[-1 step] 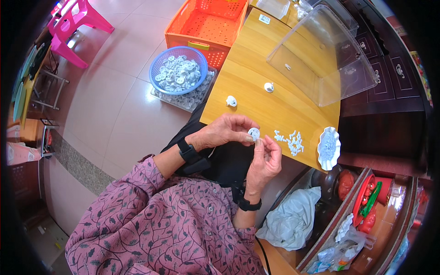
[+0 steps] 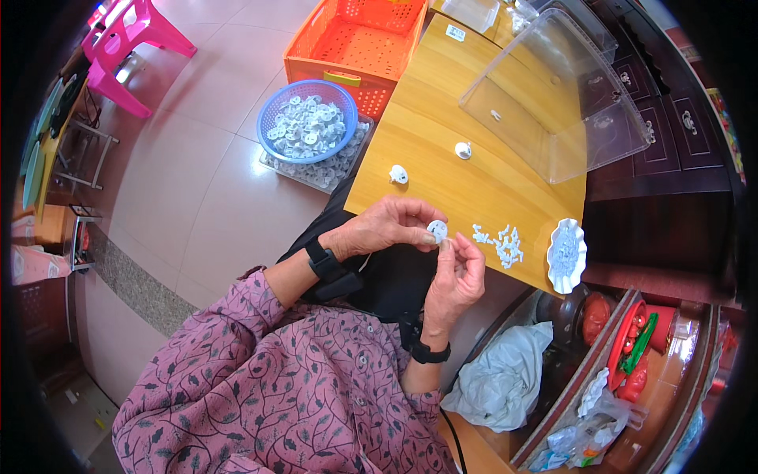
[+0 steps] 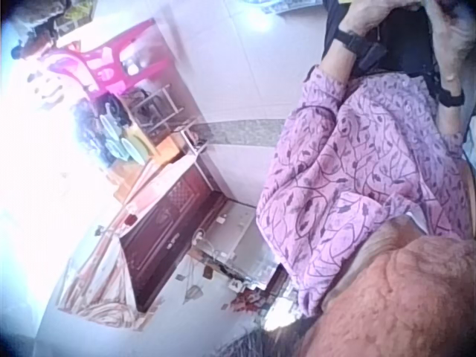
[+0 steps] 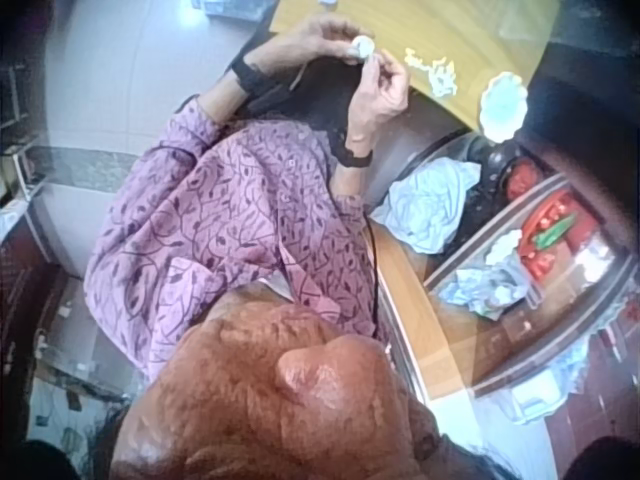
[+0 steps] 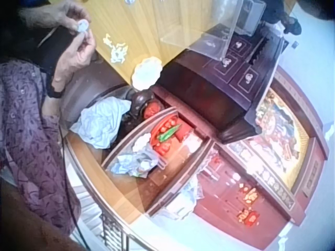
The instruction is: The recorder is hand-assembling small white plastic circular components at a wooden table.
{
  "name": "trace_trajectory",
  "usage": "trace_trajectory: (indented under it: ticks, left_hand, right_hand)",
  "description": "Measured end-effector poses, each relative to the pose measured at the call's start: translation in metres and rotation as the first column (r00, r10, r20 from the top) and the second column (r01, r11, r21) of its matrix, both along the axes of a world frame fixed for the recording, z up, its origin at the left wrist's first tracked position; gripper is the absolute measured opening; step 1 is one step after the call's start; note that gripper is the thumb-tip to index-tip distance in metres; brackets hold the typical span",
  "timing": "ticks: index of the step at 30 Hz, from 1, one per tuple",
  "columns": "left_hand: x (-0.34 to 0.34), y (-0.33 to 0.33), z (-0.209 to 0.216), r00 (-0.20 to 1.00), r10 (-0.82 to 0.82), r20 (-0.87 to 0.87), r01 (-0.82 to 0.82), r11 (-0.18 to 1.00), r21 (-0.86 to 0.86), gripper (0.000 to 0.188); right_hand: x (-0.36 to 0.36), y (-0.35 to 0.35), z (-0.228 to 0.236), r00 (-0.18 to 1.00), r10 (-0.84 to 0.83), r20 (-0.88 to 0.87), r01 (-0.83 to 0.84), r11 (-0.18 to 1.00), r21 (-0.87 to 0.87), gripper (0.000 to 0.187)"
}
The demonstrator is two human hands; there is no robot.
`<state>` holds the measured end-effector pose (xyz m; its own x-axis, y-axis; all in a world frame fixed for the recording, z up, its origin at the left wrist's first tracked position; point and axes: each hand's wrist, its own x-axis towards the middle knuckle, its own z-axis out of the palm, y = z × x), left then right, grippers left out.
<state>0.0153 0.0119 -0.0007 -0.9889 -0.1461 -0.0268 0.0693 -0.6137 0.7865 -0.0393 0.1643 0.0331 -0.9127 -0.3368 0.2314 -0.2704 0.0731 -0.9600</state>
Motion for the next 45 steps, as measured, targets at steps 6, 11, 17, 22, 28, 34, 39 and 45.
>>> trace_trajectory:
  ticks: [6,11,17,22,28,34,39,45]
  left_hand:
    - [0.002,-0.002,0.001,0.999,-0.02,0.044,0.021,1.0,-0.021,0.038]
    - [0.003,-0.004,0.002,0.997,-0.026,0.075,0.03,0.998,-0.052,0.039]
    - [0.003,-0.005,0.003,0.997,-0.032,0.077,0.037,0.997,-0.07,0.038]
    - [0.004,-0.006,0.004,0.996,-0.037,0.077,0.043,0.996,-0.074,0.04]
    - [0.004,-0.005,-0.002,0.996,-0.053,0.073,0.055,0.998,-0.021,0.04]
    - [0.005,-0.005,-0.005,0.995,-0.091,0.043,0.084,0.985,0.148,0.039]
    - [0.006,-0.005,-0.005,0.995,-0.099,0.026,0.093,0.983,0.157,0.04]
    - [0.007,-0.005,-0.005,0.996,-0.092,0.015,0.089,0.987,0.137,0.04]
  right_hand:
    - [-0.001,0.0,-0.004,0.997,-0.033,-0.074,0.04,0.995,0.091,0.015]
    - [0.001,-0.001,0.003,0.988,-0.017,-0.155,0.044,0.983,0.175,0.014]
    - [-0.002,-0.001,0.004,0.911,0.049,-0.409,0.069,0.961,0.268,0.012]
    - [-0.002,-0.002,0.005,0.88,0.073,-0.469,0.073,0.955,0.287,0.014]
    - [0.002,-0.003,0.007,0.914,0.053,-0.402,0.066,0.959,0.277,0.013]
    - [0.003,-0.003,0.006,0.957,-0.016,-0.288,0.081,0.973,0.217,0.013]
    - [0.005,-0.004,0.008,0.962,-0.013,-0.274,0.072,0.976,0.206,0.013]
    - [0.007,-0.005,0.01,0.954,0.008,-0.3,0.061,0.973,0.221,0.012]
